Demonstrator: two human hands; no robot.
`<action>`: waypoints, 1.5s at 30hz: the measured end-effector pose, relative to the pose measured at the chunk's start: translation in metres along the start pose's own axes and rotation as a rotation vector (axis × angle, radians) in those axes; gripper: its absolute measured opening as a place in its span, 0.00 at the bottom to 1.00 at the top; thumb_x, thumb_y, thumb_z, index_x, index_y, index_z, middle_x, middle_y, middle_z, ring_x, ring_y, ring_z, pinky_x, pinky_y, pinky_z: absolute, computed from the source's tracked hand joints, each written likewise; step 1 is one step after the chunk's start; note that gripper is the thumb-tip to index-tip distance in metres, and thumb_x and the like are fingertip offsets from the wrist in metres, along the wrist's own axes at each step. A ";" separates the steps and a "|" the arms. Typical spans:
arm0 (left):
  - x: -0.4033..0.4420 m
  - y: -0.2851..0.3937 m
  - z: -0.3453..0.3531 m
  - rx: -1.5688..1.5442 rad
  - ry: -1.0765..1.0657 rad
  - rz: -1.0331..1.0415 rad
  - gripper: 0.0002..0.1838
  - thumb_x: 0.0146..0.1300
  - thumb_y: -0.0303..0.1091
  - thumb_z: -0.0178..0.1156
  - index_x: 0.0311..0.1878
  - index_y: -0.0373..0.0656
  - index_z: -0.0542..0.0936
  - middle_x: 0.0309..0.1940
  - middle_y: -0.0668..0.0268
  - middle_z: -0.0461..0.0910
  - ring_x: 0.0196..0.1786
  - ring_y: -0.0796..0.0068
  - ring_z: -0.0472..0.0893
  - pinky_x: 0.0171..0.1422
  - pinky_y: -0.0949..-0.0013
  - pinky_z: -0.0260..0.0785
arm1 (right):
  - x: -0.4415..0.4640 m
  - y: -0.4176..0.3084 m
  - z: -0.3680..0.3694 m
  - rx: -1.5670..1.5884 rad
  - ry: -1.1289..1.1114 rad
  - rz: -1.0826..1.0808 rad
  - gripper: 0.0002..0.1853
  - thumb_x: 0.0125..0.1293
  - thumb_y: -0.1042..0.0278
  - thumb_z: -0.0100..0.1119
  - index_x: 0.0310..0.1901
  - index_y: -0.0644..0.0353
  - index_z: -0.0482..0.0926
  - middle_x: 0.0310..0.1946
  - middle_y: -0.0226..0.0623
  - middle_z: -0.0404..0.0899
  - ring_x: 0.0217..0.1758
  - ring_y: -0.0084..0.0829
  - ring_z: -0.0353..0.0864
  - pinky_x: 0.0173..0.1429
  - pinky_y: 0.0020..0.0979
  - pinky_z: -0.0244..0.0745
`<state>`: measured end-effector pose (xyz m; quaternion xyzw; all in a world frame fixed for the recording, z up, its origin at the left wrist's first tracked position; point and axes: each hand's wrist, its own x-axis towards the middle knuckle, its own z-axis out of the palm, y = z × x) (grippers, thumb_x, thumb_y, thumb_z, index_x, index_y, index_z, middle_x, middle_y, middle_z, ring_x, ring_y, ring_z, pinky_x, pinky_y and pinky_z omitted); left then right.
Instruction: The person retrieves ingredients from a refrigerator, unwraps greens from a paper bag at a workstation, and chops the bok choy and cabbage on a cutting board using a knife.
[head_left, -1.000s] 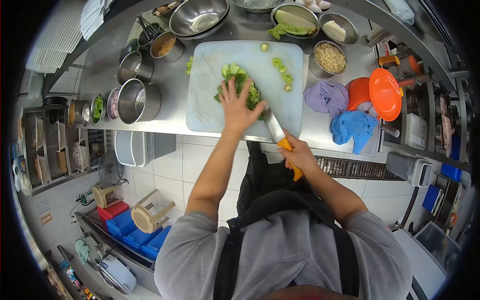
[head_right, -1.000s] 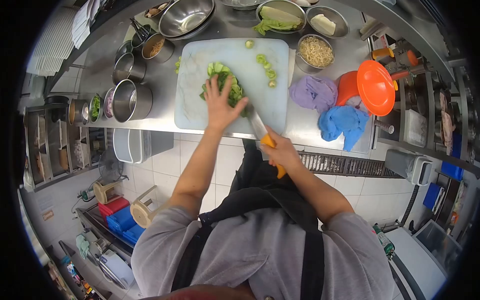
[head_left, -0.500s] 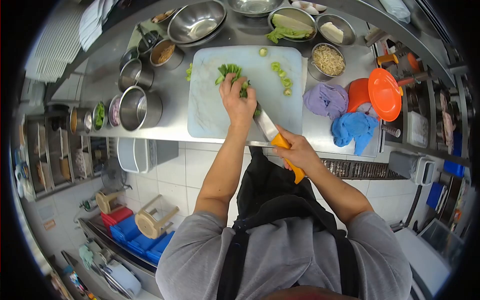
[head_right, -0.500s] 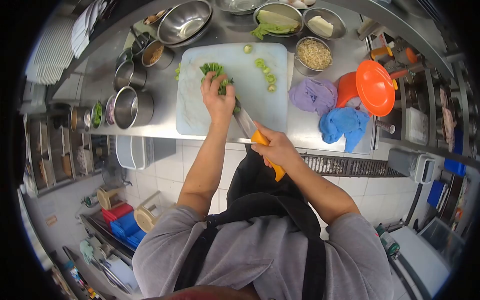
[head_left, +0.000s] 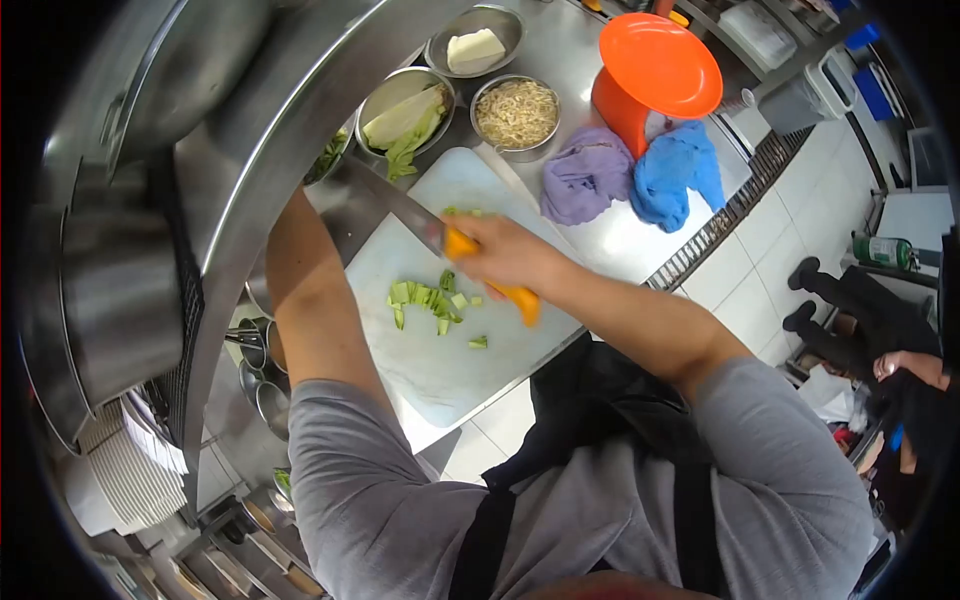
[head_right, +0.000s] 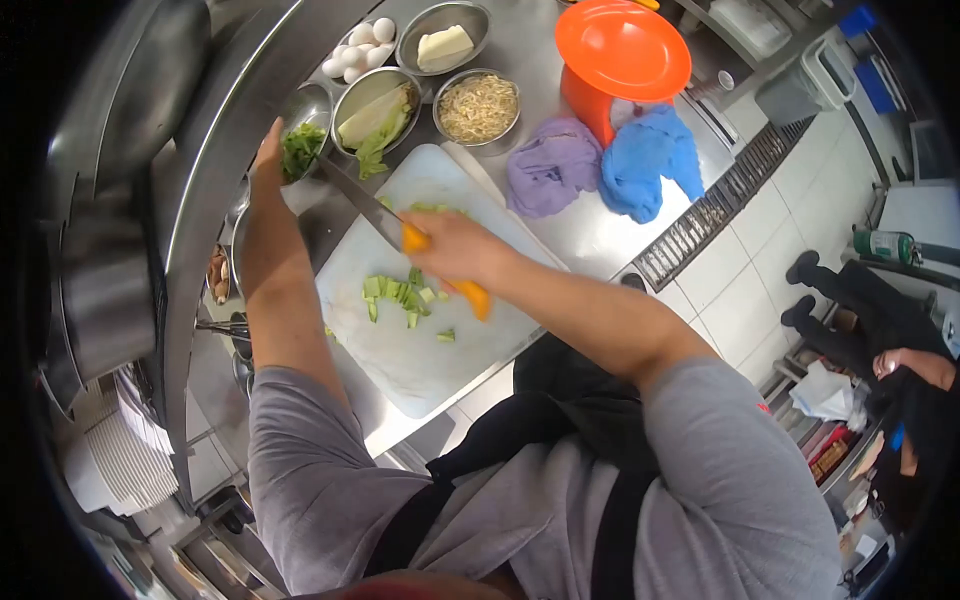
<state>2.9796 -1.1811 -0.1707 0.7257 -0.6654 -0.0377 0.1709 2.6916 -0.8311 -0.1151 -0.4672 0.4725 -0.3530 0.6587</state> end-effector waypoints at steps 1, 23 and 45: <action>0.004 -0.001 -0.004 -0.047 -0.014 0.003 0.17 0.63 0.43 0.58 0.47 0.42 0.85 0.47 0.53 0.84 0.52 0.50 0.82 0.58 0.57 0.73 | -0.024 0.017 -0.001 -0.040 0.023 0.003 0.34 0.60 0.72 0.58 0.71 0.58 0.66 0.25 0.36 0.78 0.15 0.27 0.75 0.21 0.30 0.73; -0.458 0.071 0.005 -0.381 0.454 -0.008 0.14 0.63 0.25 0.56 0.51 0.35 0.79 0.57 0.48 0.74 0.60 0.45 0.73 0.64 0.53 0.68 | -0.137 0.118 0.022 -0.247 -0.173 0.276 0.33 0.64 0.69 0.60 0.72 0.53 0.66 0.25 0.36 0.80 0.15 0.25 0.76 0.23 0.30 0.76; -0.032 0.060 -0.012 -0.173 -0.053 0.321 0.31 0.55 0.42 0.66 0.62 0.41 0.73 0.61 0.51 0.71 0.64 0.51 0.70 0.70 0.59 0.61 | -0.105 0.047 -0.024 -0.469 -0.013 -0.007 0.34 0.56 0.70 0.60 0.68 0.51 0.71 0.32 0.52 0.82 0.35 0.51 0.83 0.45 0.42 0.78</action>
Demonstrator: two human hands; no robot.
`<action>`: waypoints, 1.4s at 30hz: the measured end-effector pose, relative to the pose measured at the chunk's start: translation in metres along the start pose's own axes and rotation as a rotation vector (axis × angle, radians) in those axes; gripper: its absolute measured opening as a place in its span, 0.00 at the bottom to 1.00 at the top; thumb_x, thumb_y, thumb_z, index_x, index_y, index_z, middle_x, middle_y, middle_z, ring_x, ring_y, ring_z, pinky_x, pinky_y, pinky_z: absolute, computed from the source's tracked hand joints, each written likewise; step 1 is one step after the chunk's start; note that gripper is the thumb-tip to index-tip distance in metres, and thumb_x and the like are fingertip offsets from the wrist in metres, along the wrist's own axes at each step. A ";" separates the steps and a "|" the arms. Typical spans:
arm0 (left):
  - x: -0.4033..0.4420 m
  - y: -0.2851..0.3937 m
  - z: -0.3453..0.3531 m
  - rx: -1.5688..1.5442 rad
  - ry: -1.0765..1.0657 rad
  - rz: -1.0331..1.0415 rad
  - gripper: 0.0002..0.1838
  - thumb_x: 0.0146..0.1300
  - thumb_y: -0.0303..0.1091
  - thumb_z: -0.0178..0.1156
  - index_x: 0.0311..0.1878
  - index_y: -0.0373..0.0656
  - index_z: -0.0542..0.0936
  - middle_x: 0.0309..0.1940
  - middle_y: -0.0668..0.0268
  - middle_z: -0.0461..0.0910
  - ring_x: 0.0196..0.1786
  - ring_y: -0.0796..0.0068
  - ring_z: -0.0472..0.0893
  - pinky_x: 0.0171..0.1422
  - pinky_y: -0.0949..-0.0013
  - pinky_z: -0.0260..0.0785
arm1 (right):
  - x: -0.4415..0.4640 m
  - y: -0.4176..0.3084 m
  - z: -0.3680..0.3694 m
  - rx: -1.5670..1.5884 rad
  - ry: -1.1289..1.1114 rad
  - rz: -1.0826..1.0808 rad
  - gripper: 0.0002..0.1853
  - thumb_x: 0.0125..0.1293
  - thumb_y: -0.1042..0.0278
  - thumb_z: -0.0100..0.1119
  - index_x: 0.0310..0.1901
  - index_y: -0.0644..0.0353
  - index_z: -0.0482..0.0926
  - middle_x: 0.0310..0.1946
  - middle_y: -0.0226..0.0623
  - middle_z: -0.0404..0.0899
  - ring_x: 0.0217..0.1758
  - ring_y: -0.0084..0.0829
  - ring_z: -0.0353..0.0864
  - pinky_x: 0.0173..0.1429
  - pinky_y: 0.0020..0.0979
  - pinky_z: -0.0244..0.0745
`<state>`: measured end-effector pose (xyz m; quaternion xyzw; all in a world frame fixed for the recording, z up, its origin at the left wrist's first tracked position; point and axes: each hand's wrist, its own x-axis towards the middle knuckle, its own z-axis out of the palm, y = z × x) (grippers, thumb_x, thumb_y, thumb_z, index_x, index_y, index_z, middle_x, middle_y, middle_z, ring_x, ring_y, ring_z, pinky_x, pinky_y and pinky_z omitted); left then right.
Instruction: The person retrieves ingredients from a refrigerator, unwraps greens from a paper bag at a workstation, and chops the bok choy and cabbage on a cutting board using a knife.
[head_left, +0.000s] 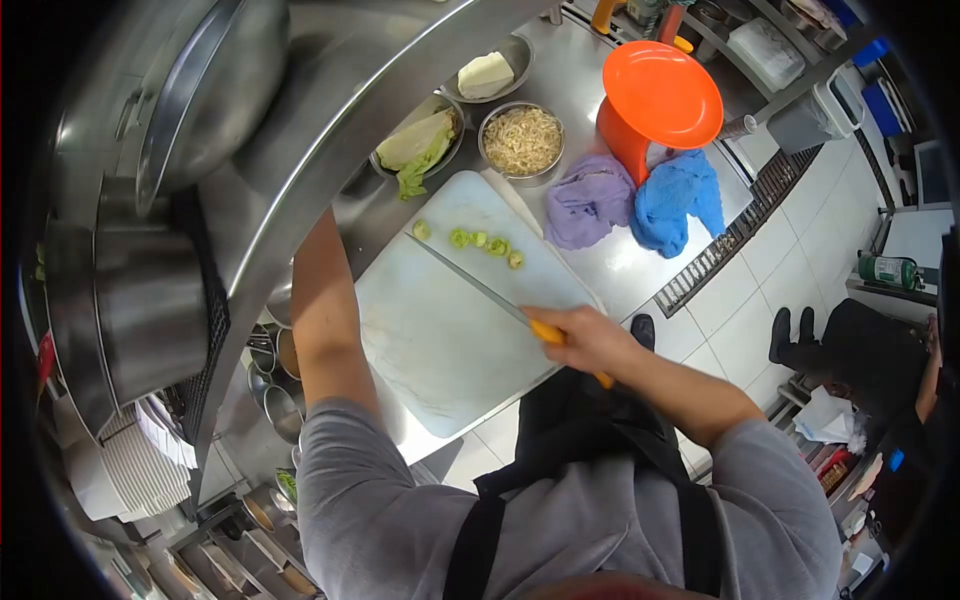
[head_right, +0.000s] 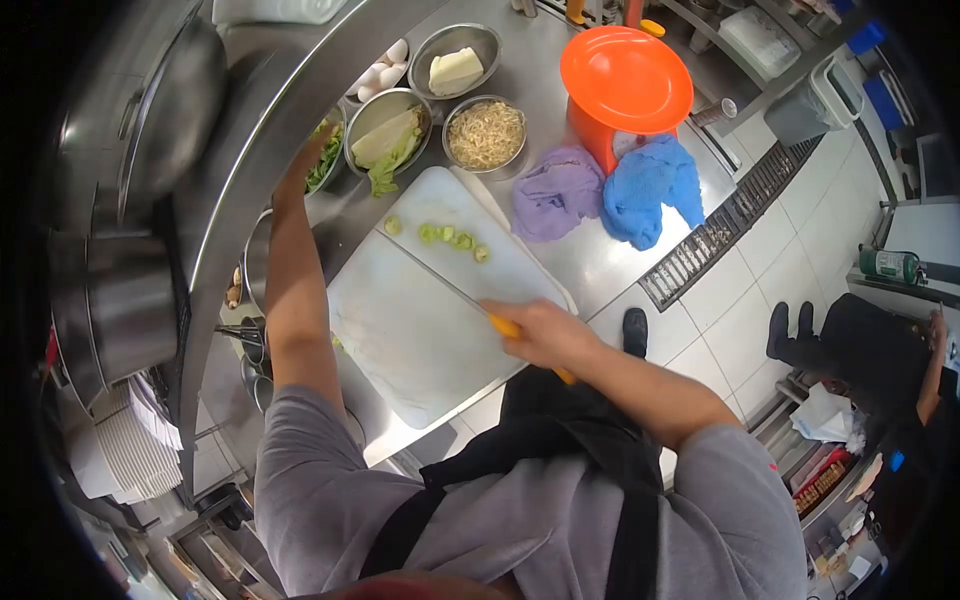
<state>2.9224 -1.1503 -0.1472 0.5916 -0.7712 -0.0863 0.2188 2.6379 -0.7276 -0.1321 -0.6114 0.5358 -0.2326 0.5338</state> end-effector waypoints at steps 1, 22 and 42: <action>-0.006 0.027 0.005 -0.079 -0.124 0.099 0.34 0.55 0.43 0.67 0.65 0.41 0.71 0.64 0.50 0.70 0.67 0.51 0.69 0.72 0.59 0.59 | -0.015 0.013 0.005 -0.039 0.033 -0.037 0.33 0.56 0.71 0.61 0.68 0.56 0.71 0.30 0.51 0.81 0.32 0.52 0.82 0.43 0.43 0.78; 0.003 0.005 0.036 -0.997 -0.416 -0.385 0.31 0.50 0.33 0.62 0.61 0.37 0.74 0.50 0.56 0.82 0.49 0.55 0.83 0.60 0.56 0.75 | -0.057 0.045 0.021 -0.125 0.109 -0.060 0.32 0.57 0.72 0.60 0.67 0.53 0.71 0.32 0.53 0.82 0.37 0.54 0.82 0.47 0.48 0.77; -0.263 0.021 -0.121 -1.472 -0.432 -0.882 0.23 0.56 0.36 0.58 0.51 0.29 0.78 0.46 0.55 0.83 0.47 0.59 0.84 0.58 0.61 0.77 | -0.038 0.033 0.025 -0.461 0.102 -0.189 0.30 0.58 0.68 0.63 0.65 0.50 0.72 0.36 0.49 0.78 0.36 0.54 0.81 0.43 0.49 0.79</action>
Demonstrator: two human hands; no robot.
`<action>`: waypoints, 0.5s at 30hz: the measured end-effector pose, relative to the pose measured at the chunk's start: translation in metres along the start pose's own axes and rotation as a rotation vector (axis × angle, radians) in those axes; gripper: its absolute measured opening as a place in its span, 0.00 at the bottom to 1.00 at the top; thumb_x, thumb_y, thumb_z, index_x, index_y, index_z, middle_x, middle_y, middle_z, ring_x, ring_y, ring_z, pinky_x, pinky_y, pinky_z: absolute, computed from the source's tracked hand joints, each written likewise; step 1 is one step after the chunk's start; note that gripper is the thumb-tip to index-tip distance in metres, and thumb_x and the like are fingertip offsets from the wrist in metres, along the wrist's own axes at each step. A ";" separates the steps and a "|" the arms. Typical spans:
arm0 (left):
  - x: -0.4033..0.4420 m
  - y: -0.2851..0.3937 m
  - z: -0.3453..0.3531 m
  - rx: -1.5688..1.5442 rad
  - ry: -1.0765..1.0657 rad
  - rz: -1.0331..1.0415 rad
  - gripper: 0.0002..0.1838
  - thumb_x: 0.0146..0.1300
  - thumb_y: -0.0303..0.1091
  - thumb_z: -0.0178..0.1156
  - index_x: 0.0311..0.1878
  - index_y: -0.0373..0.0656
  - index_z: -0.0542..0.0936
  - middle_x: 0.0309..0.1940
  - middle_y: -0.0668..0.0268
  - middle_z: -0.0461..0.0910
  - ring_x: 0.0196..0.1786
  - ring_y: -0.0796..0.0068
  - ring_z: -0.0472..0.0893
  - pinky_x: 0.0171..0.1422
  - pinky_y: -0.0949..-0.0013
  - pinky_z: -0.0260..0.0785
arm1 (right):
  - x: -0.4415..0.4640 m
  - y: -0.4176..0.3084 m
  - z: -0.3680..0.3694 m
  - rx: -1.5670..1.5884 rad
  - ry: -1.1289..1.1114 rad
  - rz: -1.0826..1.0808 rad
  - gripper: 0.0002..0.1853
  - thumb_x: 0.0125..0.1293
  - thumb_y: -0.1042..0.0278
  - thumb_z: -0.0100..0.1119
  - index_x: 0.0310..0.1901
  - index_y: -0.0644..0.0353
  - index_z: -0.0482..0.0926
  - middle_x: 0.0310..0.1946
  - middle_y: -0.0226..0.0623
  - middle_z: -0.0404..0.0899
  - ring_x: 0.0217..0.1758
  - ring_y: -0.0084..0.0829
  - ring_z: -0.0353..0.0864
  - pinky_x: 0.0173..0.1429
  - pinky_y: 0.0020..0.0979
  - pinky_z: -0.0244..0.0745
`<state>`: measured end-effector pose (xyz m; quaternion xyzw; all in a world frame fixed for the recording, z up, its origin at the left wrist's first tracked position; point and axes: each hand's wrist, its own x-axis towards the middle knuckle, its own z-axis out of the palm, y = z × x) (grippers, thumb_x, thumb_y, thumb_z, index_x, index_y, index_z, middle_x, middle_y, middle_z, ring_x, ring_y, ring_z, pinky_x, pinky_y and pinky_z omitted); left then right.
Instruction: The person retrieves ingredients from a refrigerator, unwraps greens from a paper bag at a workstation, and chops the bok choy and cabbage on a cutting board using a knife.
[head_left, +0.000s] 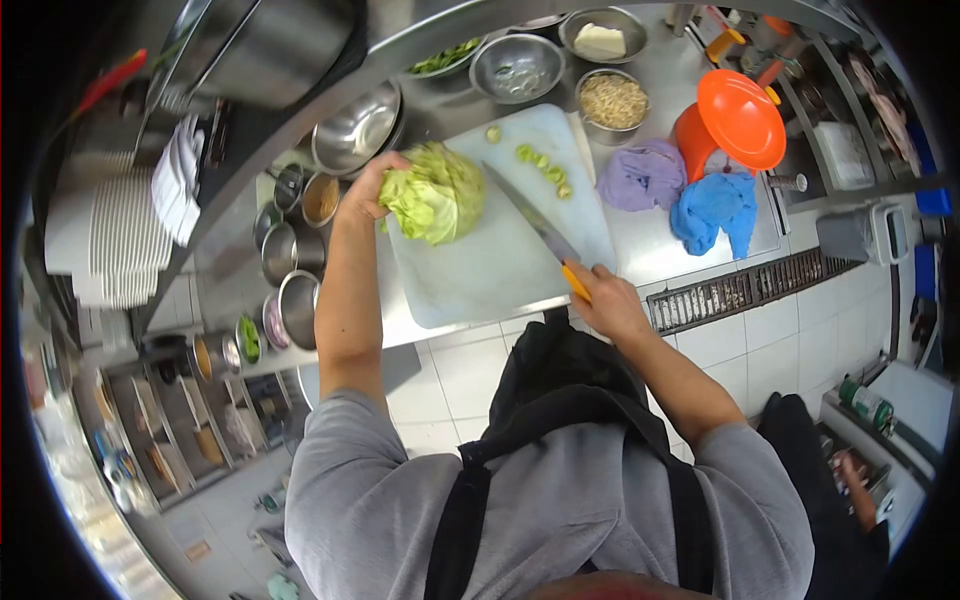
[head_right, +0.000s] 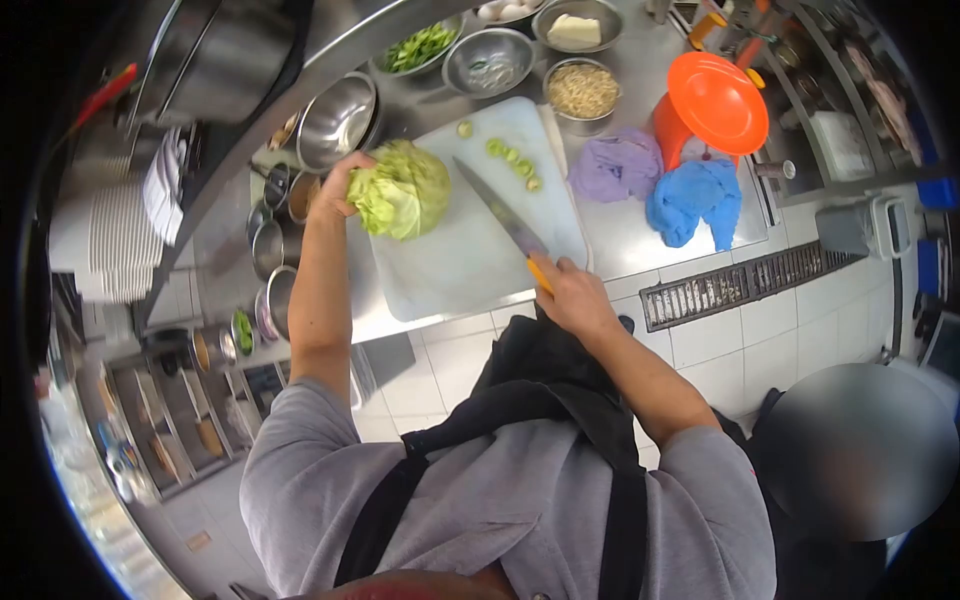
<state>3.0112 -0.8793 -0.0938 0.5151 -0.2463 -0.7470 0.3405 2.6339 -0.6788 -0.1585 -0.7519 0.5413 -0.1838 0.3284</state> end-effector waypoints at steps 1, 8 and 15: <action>0.001 -0.019 -0.009 0.081 0.052 -0.089 0.23 0.57 0.39 0.59 0.51 0.30 0.79 0.46 0.55 0.83 0.48 0.61 0.84 0.58 0.62 0.77 | 0.004 0.000 0.003 -0.040 0.014 -0.006 0.30 0.58 0.67 0.64 0.65 0.49 0.72 0.36 0.49 0.77 0.37 0.53 0.81 0.42 0.49 0.79; -0.057 -0.110 -0.015 -0.233 0.175 0.095 0.31 0.69 0.53 0.55 0.62 0.33 0.73 0.55 0.55 0.79 0.57 0.62 0.80 0.64 0.63 0.72 | 0.031 0.006 0.018 -0.097 0.194 -0.171 0.21 0.59 0.67 0.66 0.55 0.51 0.80 0.41 0.45 0.77 0.44 0.47 0.80 0.47 0.45 0.79; -0.081 -0.170 -0.019 0.311 0.606 0.549 0.35 0.58 0.27 0.70 0.67 0.29 0.68 0.59 0.54 0.77 0.61 0.65 0.76 0.64 0.65 0.70 | 0.110 -0.074 0.061 -0.023 0.244 -0.469 0.24 0.59 0.58 0.69 0.56 0.57 0.80 0.50 0.41 0.79 0.53 0.45 0.80 0.59 0.43 0.75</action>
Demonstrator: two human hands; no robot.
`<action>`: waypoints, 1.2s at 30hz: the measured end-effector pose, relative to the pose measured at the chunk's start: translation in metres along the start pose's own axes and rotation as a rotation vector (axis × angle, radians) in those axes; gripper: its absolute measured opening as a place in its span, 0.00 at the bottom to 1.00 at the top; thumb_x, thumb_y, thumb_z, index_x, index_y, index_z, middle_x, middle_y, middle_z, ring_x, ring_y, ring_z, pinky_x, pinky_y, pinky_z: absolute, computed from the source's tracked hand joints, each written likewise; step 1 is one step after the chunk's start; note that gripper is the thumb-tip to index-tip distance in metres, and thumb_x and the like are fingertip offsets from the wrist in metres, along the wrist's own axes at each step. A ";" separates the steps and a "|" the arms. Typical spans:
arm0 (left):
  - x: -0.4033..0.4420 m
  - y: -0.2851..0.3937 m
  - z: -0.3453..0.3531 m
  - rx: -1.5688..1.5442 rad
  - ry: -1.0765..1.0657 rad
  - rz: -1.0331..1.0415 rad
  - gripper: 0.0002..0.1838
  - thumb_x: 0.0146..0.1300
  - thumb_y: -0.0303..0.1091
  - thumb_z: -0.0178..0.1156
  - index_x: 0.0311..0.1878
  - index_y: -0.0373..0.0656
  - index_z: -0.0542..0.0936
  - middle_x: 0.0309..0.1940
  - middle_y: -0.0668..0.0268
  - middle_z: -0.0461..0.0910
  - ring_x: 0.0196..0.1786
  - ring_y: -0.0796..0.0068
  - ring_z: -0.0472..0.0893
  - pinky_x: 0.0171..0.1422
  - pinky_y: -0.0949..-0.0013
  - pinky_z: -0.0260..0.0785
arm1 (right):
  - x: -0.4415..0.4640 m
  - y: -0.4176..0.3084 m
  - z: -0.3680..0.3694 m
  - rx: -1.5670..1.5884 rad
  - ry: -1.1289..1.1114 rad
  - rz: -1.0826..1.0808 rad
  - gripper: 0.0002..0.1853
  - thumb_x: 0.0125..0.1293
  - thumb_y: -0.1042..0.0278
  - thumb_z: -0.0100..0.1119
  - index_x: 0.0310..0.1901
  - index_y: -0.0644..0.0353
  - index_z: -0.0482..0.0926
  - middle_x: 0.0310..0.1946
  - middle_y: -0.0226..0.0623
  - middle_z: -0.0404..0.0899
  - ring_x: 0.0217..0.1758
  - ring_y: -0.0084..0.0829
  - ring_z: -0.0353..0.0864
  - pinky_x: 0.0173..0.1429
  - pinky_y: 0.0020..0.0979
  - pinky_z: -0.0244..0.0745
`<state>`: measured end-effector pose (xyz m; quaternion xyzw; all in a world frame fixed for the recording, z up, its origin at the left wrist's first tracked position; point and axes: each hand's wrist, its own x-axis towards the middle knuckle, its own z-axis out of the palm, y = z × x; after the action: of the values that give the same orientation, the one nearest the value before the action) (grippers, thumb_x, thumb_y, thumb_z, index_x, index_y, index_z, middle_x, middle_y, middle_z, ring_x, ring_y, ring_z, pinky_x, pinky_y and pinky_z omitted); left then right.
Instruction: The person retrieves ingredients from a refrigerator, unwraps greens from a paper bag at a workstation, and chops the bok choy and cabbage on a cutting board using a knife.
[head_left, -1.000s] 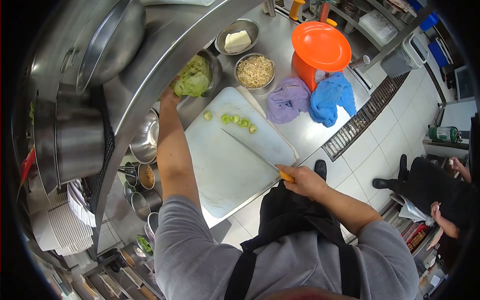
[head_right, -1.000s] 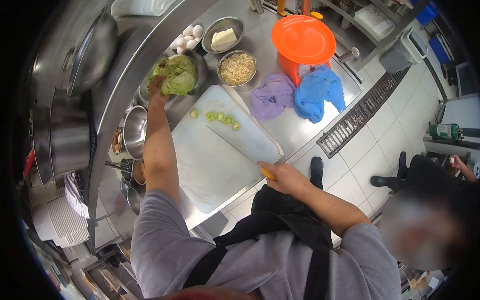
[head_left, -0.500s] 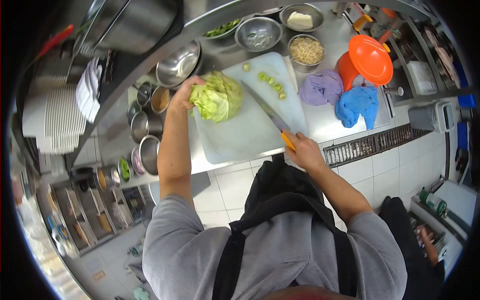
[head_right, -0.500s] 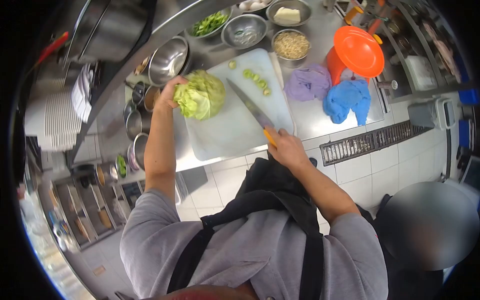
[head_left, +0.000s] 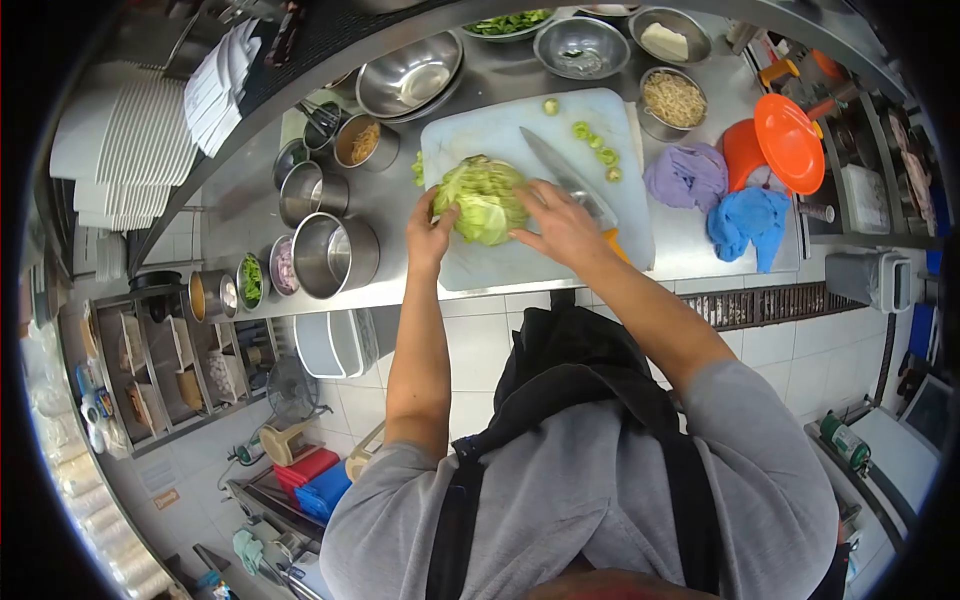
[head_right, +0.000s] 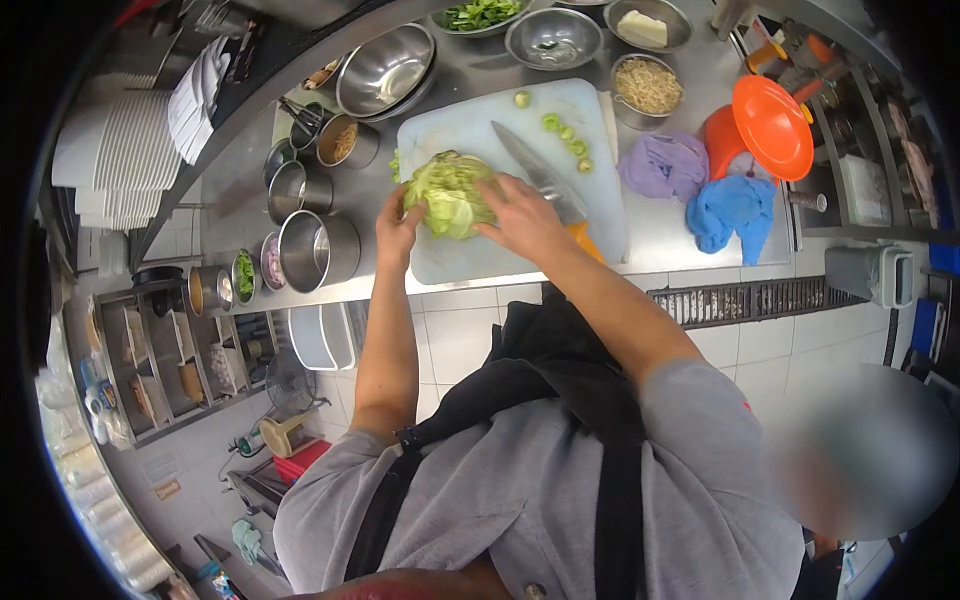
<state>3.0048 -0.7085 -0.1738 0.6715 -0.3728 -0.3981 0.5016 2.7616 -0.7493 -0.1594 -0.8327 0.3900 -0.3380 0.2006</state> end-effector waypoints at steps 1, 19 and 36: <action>0.005 0.006 -0.003 0.183 0.014 0.070 0.29 0.58 0.29 0.71 0.62 0.32 0.74 0.55 0.56 0.80 0.56 0.68 0.79 0.58 0.68 0.73 | 0.011 0.001 0.011 -0.001 -0.002 -0.012 0.24 0.59 0.58 0.69 0.56 0.57 0.80 0.50 0.41 0.79 0.53 0.45 0.80 0.59 0.43 0.75; 0.036 0.013 -0.045 0.316 -0.036 -0.026 0.30 0.56 0.33 0.71 0.61 0.35 0.75 0.52 0.55 0.81 0.54 0.69 0.80 0.54 0.69 0.73 | 0.014 0.024 -0.002 0.117 -0.026 0.123 0.17 0.59 0.58 0.70 0.47 0.57 0.84 0.40 0.39 0.81 0.44 0.42 0.82 0.48 0.39 0.78; 0.033 0.072 0.067 -0.162 -0.105 -0.224 0.47 0.52 0.34 0.72 0.75 0.41 0.59 0.51 0.50 0.80 0.47 0.63 0.83 0.39 0.64 0.78 | -0.134 0.038 -0.087 -0.028 -0.139 0.688 0.28 0.66 0.62 0.63 0.65 0.60 0.70 0.43 0.54 0.79 0.46 0.54 0.81 0.52 0.45 0.77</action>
<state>2.9498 -0.7797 -0.1209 0.6445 -0.2876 -0.5149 0.4866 2.6166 -0.6734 -0.1763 -0.6761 0.6378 -0.1879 0.3175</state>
